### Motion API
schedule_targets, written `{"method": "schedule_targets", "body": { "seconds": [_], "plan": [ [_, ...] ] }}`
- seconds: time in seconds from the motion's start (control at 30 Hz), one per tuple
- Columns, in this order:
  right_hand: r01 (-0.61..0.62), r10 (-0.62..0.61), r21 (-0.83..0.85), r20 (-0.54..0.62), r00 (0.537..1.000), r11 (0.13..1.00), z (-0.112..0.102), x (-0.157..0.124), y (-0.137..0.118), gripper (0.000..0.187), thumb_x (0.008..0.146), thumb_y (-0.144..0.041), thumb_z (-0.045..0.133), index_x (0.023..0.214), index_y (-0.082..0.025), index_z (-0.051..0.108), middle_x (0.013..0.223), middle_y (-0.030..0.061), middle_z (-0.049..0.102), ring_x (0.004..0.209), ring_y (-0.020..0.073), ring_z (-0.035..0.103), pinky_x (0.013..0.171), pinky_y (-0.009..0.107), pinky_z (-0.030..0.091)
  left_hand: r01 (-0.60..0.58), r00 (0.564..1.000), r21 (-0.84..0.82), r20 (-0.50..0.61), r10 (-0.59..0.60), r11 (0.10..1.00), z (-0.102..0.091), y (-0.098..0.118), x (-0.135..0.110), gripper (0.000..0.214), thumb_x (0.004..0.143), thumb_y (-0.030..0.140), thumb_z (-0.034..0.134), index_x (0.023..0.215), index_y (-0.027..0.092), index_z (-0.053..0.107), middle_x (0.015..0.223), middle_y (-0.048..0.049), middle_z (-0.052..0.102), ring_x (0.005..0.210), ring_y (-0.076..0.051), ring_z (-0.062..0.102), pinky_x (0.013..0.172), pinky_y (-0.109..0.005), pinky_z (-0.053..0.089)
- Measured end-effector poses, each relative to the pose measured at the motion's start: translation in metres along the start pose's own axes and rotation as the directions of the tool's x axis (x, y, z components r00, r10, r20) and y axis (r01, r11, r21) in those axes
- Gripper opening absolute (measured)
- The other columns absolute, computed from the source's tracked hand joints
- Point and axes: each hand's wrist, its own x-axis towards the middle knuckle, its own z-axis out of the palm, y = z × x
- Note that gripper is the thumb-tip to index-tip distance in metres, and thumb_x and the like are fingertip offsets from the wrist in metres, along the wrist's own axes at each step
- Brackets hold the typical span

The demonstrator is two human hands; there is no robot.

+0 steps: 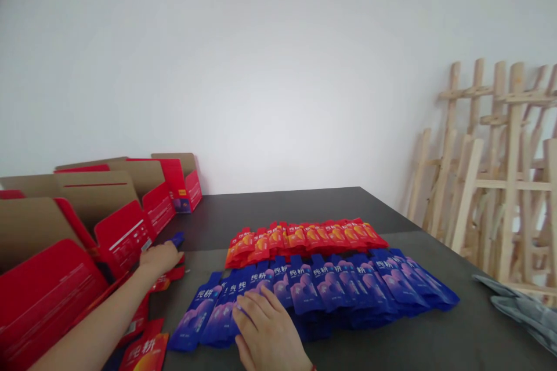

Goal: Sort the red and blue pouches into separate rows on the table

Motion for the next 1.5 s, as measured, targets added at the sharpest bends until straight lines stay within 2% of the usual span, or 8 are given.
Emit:
{"method": "schedule_targets", "body": {
  "seconds": [0.37, 0.47, 0.6, 0.73, 0.97, 1.23, 1.37, 1.5],
  "plan": [
    [0.042, -0.041, 0.004, -0.037, 0.998, 0.999, 0.000, 0.003, 0.001, 0.039, 0.088, -0.021, 0.049, 0.127, -0.019, 0.054, 0.125, 0.0058, 0.063, 0.115, 0.0204, 0.056, 0.107, 0.039, 0.040, -0.026, 0.999, 0.104, -0.041, 0.030, 0.994, -0.025, 0.008, -0.014, 0.037, 0.083, 0.009, 0.034, 0.103, 0.006, 0.065, 0.095, -0.0231, 0.069, 0.094, -0.033, 0.066, 0.078, -0.041, 0.048],
    [-0.007, 0.012, 0.051, -0.113, 0.994, 0.999, -0.008, 0.001, -0.001, 0.046, 0.086, -0.012, 0.046, 0.131, -0.019, 0.050, 0.128, 0.0071, 0.061, 0.116, 0.0201, 0.056, 0.104, 0.038, 0.044, -0.140, 0.986, -0.137, -0.112, 0.125, 0.981, -0.040, 0.027, -0.041, 0.037, 0.090, 0.022, 0.034, 0.114, 0.014, 0.060, 0.095, -0.0157, 0.070, 0.092, -0.029, 0.066, 0.080, -0.039, 0.048],
    [-0.141, 0.181, 0.164, -0.261, 0.948, 0.976, -0.004, -0.002, -0.001, 0.055, 0.086, -0.011, 0.045, 0.141, -0.018, 0.038, 0.135, 0.0111, 0.055, 0.124, 0.0236, 0.051, 0.100, 0.041, 0.047, -0.092, 0.936, -0.912, 0.058, 0.347, 0.399, -0.041, 0.073, -0.101, 0.037, 0.085, 0.039, 0.049, 0.114, 0.018, 0.060, 0.093, -0.0076, 0.069, 0.075, -0.021, 0.064, 0.064, -0.028, 0.049],
    [-0.261, 0.469, 0.548, -0.282, 0.837, 0.795, 0.008, 0.000, -0.001, 0.055, 0.090, -0.017, 0.045, 0.143, -0.021, 0.030, 0.130, 0.0128, 0.057, 0.113, 0.0233, 0.060, 0.089, 0.038, 0.055, 0.241, 0.864, -0.966, 0.171, 0.474, -0.092, -0.019, 0.116, -0.159, 0.045, 0.076, 0.046, 0.066, 0.109, 0.017, 0.062, 0.083, -0.0055, 0.066, 0.064, -0.017, 0.060, 0.059, -0.026, 0.047],
    [-0.368, 0.637, 0.692, -0.172, 0.752, 0.621, 0.011, 0.002, -0.001, 0.035, 0.087, -0.022, 0.053, 0.122, -0.020, 0.055, 0.117, 0.0101, 0.066, 0.106, 0.0268, 0.064, 0.091, 0.042, 0.052, -0.075, 0.922, -0.995, -0.041, 0.386, 0.073, -0.003, 0.126, -0.182, 0.027, 0.067, 0.039, 0.077, 0.084, 0.020, 0.071, 0.084, -0.0057, 0.065, 0.082, -0.021, 0.058, 0.075, -0.026, 0.045],
    [-0.414, 0.524, 0.513, -0.084, 0.847, 0.752, -0.002, -0.007, -0.012, 0.044, 0.087, -0.019, 0.051, 0.131, -0.019, 0.048, 0.126, 0.0104, 0.062, 0.112, 0.0236, 0.060, 0.093, 0.037, 0.051, 0.144, 0.902, -0.989, 0.116, 0.415, -0.036, -0.011, 0.122, -0.172, 0.042, 0.069, 0.054, 0.070, 0.081, 0.014, 0.069, 0.069, -0.0019, 0.065, 0.067, -0.018, 0.059, 0.067, -0.028, 0.047],
    [-0.040, 0.053, 0.071, -0.192, 0.980, 0.997, -0.021, -0.014, -0.004, 0.063, 0.087, -0.031, 0.054, 0.143, -0.012, 0.033, 0.141, 0.0167, 0.046, 0.132, 0.0277, 0.041, 0.105, 0.044, 0.041, 0.387, 0.850, -0.915, 0.306, 0.429, -0.113, -0.008, 0.118, -0.170, 0.043, 0.064, 0.054, 0.075, 0.075, 0.014, 0.064, 0.051, 0.0046, 0.053, 0.041, -0.006, 0.039, 0.043, -0.018, 0.031],
    [0.285, -0.298, -0.183, -0.044, 0.954, 0.941, -0.035, -0.008, -0.001, 0.046, 0.093, -0.031, 0.050, 0.134, -0.012, 0.047, 0.137, 0.0097, 0.053, 0.135, 0.0224, 0.037, 0.110, 0.041, 0.036, 0.469, 0.761, -0.881, 0.368, 0.534, -0.061, 0.002, 0.121, -0.178, 0.040, 0.058, 0.049, 0.079, 0.065, 0.014, 0.061, 0.046, 0.0069, 0.044, 0.039, -0.004, 0.032, 0.041, -0.017, 0.022]
  ]
}}
